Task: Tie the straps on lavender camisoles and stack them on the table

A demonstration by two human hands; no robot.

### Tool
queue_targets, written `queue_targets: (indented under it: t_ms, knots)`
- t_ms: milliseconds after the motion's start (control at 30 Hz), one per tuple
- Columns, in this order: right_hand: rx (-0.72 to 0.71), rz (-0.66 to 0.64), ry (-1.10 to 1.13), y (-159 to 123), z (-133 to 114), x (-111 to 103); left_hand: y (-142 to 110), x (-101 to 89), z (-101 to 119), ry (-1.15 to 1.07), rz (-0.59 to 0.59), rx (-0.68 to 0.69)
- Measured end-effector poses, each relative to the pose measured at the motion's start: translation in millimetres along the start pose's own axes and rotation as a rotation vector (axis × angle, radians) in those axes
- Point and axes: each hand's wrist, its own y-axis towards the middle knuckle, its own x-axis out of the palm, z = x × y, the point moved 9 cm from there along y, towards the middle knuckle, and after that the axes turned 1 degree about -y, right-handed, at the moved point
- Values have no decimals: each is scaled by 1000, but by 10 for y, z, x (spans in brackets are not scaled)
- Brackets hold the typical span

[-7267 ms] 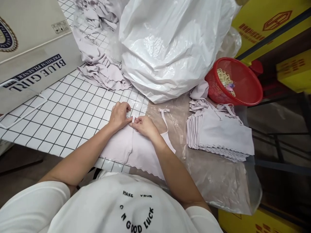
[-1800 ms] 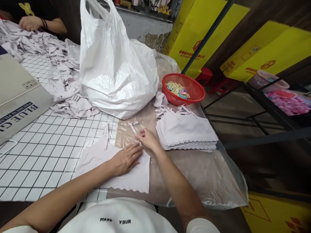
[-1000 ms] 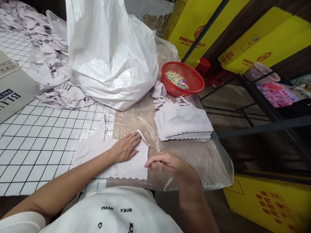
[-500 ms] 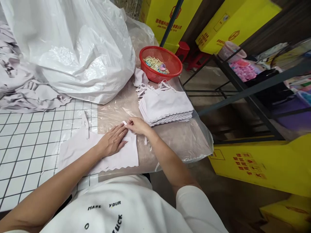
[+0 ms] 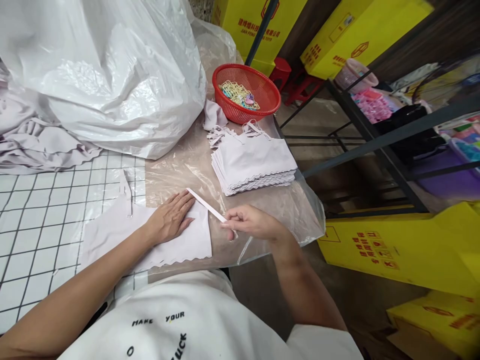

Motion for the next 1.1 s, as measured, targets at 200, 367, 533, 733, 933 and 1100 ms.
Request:
queue_targets:
  t_ms: [200,367,533,733,933,1100]
  knots:
    - [9,-40,82,-215,133,44,5,10,-3,12,-17,-10]
    - [-59,-74,194,-240,180,26,-6,11,-10,7,-4,-4]
    - [-209,-10,294,-217,94,-36,8,1,0,-36,16,7]
    - [-318,322,536,344,-28,-33,-4,-296,12,-175,43,12]
    - [-329,438,521,942,32,129,-185,-420,-182,-126,-20,-206]
    - [-318,396,375,1045,116,208,-233,-335,-244,-245,-37,-315]
